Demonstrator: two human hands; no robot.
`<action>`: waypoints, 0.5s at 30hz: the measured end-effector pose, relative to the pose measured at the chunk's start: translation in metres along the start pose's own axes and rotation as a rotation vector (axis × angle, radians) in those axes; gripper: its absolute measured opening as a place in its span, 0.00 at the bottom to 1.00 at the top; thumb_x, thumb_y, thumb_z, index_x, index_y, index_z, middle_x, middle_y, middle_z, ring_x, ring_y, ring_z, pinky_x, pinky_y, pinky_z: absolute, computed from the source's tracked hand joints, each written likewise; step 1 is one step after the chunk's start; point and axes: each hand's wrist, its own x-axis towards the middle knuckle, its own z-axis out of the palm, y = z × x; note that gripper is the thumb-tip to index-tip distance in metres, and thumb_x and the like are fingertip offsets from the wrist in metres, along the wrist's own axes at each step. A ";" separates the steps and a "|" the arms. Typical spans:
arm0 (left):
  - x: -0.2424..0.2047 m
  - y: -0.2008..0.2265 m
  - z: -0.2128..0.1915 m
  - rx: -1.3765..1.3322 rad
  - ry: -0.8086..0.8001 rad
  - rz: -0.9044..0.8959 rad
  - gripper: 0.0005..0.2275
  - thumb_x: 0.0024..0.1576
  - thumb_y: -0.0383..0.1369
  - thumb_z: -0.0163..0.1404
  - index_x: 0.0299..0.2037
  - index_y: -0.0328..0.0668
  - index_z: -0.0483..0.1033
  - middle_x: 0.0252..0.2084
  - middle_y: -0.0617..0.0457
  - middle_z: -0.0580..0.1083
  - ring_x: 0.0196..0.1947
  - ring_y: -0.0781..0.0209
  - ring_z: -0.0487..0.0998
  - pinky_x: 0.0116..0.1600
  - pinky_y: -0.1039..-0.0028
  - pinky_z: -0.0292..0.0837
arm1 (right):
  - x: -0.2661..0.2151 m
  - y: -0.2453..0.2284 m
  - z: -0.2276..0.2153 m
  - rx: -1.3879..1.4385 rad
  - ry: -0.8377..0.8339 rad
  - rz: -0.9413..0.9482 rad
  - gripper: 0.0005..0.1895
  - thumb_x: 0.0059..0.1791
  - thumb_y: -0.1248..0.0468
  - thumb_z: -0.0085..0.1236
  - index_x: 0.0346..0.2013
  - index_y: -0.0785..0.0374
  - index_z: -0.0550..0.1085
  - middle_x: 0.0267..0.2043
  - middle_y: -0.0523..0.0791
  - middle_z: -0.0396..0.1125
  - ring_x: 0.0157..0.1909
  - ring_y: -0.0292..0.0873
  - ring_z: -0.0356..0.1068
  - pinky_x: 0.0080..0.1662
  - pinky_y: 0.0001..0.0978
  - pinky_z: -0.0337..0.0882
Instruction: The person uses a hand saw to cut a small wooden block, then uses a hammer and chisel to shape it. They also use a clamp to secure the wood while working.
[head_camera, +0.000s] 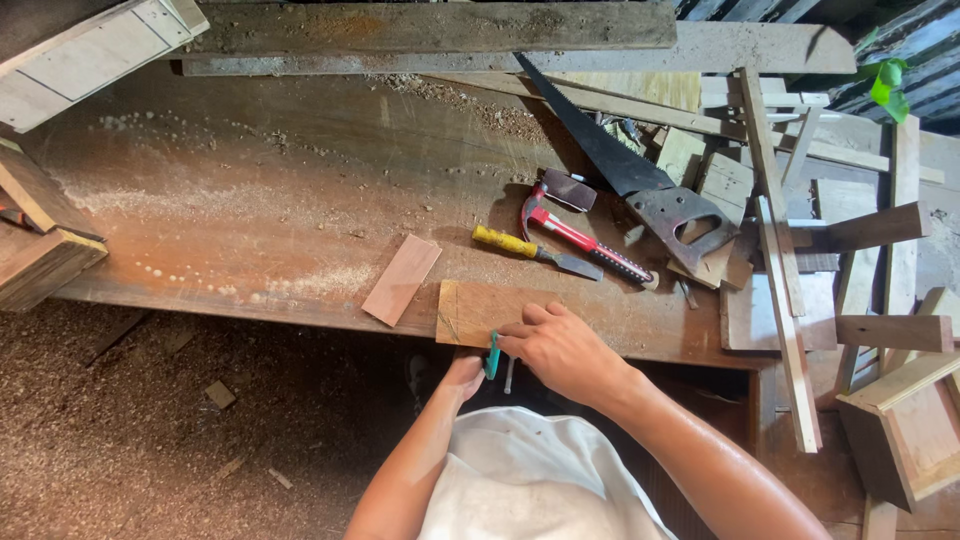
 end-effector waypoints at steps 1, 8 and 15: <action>0.001 0.000 0.000 0.011 0.000 0.016 0.14 0.67 0.30 0.46 0.62 0.36 0.70 0.57 0.49 0.73 0.55 0.59 0.73 0.58 0.69 0.69 | 0.000 -0.001 0.001 0.013 -0.033 0.057 0.13 0.43 0.58 0.61 0.41 0.54 0.75 0.31 0.42 0.74 0.41 0.49 0.73 0.41 0.46 0.70; 0.003 -0.005 0.000 -0.001 0.045 -0.034 0.19 0.65 0.26 0.45 0.67 0.43 0.67 0.59 0.53 0.71 0.54 0.61 0.71 0.52 0.70 0.66 | 0.000 -0.023 0.002 0.124 -0.004 0.277 0.34 0.49 0.58 0.57 0.68 0.64 0.60 0.16 0.53 0.67 0.19 0.59 0.69 0.26 0.51 0.67; 0.003 -0.010 -0.002 0.012 0.079 -0.032 0.19 0.64 0.33 0.46 0.66 0.47 0.66 0.61 0.60 0.71 0.58 0.68 0.71 0.59 0.75 0.67 | -0.003 -0.015 -0.016 0.240 -0.117 0.215 0.38 0.40 0.68 0.54 0.67 0.58 0.64 0.19 0.54 0.69 0.23 0.59 0.71 0.32 0.52 0.70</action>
